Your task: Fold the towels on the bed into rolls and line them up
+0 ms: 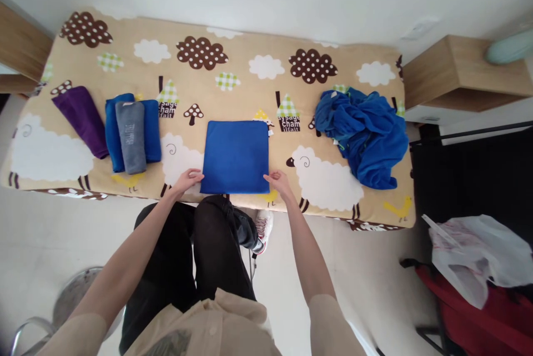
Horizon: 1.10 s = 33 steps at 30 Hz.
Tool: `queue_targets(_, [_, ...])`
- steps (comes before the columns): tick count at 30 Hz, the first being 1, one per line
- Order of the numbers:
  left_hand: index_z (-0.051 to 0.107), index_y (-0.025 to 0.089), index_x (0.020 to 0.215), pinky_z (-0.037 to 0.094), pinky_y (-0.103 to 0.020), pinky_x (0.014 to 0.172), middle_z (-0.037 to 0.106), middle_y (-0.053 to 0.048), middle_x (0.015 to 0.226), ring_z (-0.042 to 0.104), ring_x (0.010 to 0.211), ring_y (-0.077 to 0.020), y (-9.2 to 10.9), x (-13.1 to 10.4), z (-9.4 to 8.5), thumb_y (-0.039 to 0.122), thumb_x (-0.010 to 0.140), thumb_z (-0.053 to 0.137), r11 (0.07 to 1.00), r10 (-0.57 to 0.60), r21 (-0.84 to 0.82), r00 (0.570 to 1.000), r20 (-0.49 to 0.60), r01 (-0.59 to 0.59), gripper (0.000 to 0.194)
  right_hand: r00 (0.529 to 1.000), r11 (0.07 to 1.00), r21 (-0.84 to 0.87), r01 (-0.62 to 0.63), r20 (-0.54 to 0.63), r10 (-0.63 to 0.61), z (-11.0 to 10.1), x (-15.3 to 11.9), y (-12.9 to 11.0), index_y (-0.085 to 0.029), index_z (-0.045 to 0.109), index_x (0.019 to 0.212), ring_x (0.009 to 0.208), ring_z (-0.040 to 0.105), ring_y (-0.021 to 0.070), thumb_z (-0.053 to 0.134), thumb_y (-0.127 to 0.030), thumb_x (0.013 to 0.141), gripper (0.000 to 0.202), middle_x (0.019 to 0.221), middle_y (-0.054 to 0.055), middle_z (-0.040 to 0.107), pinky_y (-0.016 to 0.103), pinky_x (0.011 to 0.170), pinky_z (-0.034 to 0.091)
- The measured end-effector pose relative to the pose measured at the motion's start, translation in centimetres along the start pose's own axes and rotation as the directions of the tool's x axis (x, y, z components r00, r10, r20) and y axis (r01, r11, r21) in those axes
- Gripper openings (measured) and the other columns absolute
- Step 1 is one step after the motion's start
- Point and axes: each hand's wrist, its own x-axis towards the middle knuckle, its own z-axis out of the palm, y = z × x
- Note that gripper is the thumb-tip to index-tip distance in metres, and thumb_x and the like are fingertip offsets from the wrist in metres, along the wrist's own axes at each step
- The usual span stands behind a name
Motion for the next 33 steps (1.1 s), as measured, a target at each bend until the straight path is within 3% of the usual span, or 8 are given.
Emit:
queue_targets(4, [0.063, 0.016, 0.117, 0.057, -0.037, 0.089, 0.074, -0.009, 0.096, 0.071, 0.092, -0.0221, 3.7, 5.3, 1.0, 0.046, 0.069, 0.088, 0.996, 0.043, -0.079, 0.998, -0.046, -0.047, 0.063, 0.999, 0.999, 0.008, 0.031, 0.019, -0.031, 0.8, 6.4, -3.6, -0.021, 0.058, 0.089, 0.063, 0.054, 0.0140, 0.088, -0.065, 0.055, 0.062, 0.070, -0.002, 0.061, 0.025, 0.053, 0.041])
queue_targets(9, [0.066, 0.017, 0.114, 0.056, -0.044, 0.103, 0.074, -0.014, 0.115, 0.071, 0.112, -0.0272, 8.6, 13.3, 3.0, 0.034, 0.083, 0.079, 0.980, 0.091, -0.164, 0.985, -0.149, -0.115, 0.037, 0.981, 0.986, -0.034, 0.160, -0.103, -0.163, 2.1, 16.0, -7.2, -0.022, 0.058, 0.092, 0.077, 0.064, 0.0170, 0.083, -0.056, 0.064, 0.050, 0.076, 0.000, 0.065, 0.031, 0.072, 0.055])
queue_targets(13, [0.070, 0.017, 0.109, 0.054, -0.044, 0.108, 0.075, -0.014, 0.115, 0.071, 0.114, -0.0275, 10.7, 19.7, 3.5, 0.033, 0.086, 0.074, 0.976, 0.179, -0.077, 0.950, -0.257, -0.205, 0.028, 0.961, 0.969, -0.132, 0.209, -0.154, -0.228, 2.7, 22.2, -8.6, -0.020, 0.066, 0.098, 0.074, 0.065, 0.0192, 0.081, -0.050, 0.071, 0.043, 0.078, 0.002, 0.067, 0.038, 0.074, 0.060])
queue_targets(16, [0.071, 0.014, 0.106, 0.055, -0.044, 0.104, 0.076, -0.015, 0.108, 0.072, 0.106, -0.0274, 11.2, 23.2, 3.1, 0.030, 0.088, 0.072, 0.974, 0.226, 0.077, 0.914, -0.337, -0.213, 0.024, 0.953, 0.954, -0.208, 0.215, -0.167, -0.252, 2.7, 25.0, -8.9, -0.017, 0.071, 0.102, 0.072, 0.067, 0.0217, 0.079, -0.047, 0.076, 0.041, 0.083, 0.007, 0.070, 0.044, 0.073, 0.063])
queue_targets(18, [0.072, 0.014, 0.105, 0.055, -0.044, 0.104, 0.075, -0.015, 0.106, 0.072, 0.105, -0.0280, 11.5, 24.3, 2.7, 0.028, 0.087, 0.073, 0.958, 0.271, 0.182, 0.899, -0.345, -0.220, 0.023, 0.940, 0.933, -0.273, 0.234, -0.180, -0.288, 2.4, 26.0, -9.0, -0.014, 0.073, 0.101, 0.080, 0.071, 0.0250, 0.078, -0.047, 0.079, 0.040, 0.087, 0.010, 0.071, 0.047, 0.081, 0.064])
queue_targets(21, [0.075, 0.016, 0.101, 0.054, -0.044, 0.106, 0.075, -0.014, 0.108, 0.071, 0.107, -0.0301, 12.4, 24.6, 2.2, 0.023, 0.081, 0.077, 0.908, 0.333, 0.340, 0.916, -0.225, -0.246, 0.021, 0.938, 0.886, -0.391, 0.251, -0.127, -0.322, 1.7, 26.4, -9.5, -0.012, 0.074, 0.099, 0.093, 0.073, 0.0295, 0.080, -0.048, 0.079, 0.041, 0.090, 0.013, 0.073, 0.050, 0.095, 0.061])
queue_targets(26, [0.076, 0.018, 0.101, 0.051, -0.043, 0.110, 0.074, -0.012, 0.105, 0.069, 0.113, -0.0321, 14.8, 24.0, 1.9, 0.022, 0.074, 0.081, 0.851, 0.307, 0.479, 0.944, -0.121, -0.216, 0.027, 0.946, 0.808, -0.533, 0.252, -0.039, -0.321, 0.8, 26.1, -10.9, -0.012, 0.073, 0.101, 0.111, 0.070, 0.0342, 0.080, -0.052, 0.079, 0.045, 0.099, 0.015, 0.073, 0.056, 0.107, 0.054])
queue_targets(33, [0.073, 0.011, 0.095, 0.046, -0.050, 0.114, 0.070, -0.011, 0.096, 0.064, 0.124, -0.0382, 16.4, 24.6, 1.1, 0.024, 0.068, 0.089, 0.809, 0.128, 0.574, 0.991, 0.042, -0.129, 0.034, 0.977, 0.842, -0.508, 0.183, 0.002, -0.212, 0.7, 26.5, -11.8, -0.009, 0.070, 0.100, 0.099, 0.070, 0.0313, 0.085, -0.042, 0.080, 0.040, 0.089, 0.012, 0.068, 0.051, 0.088, 0.062])
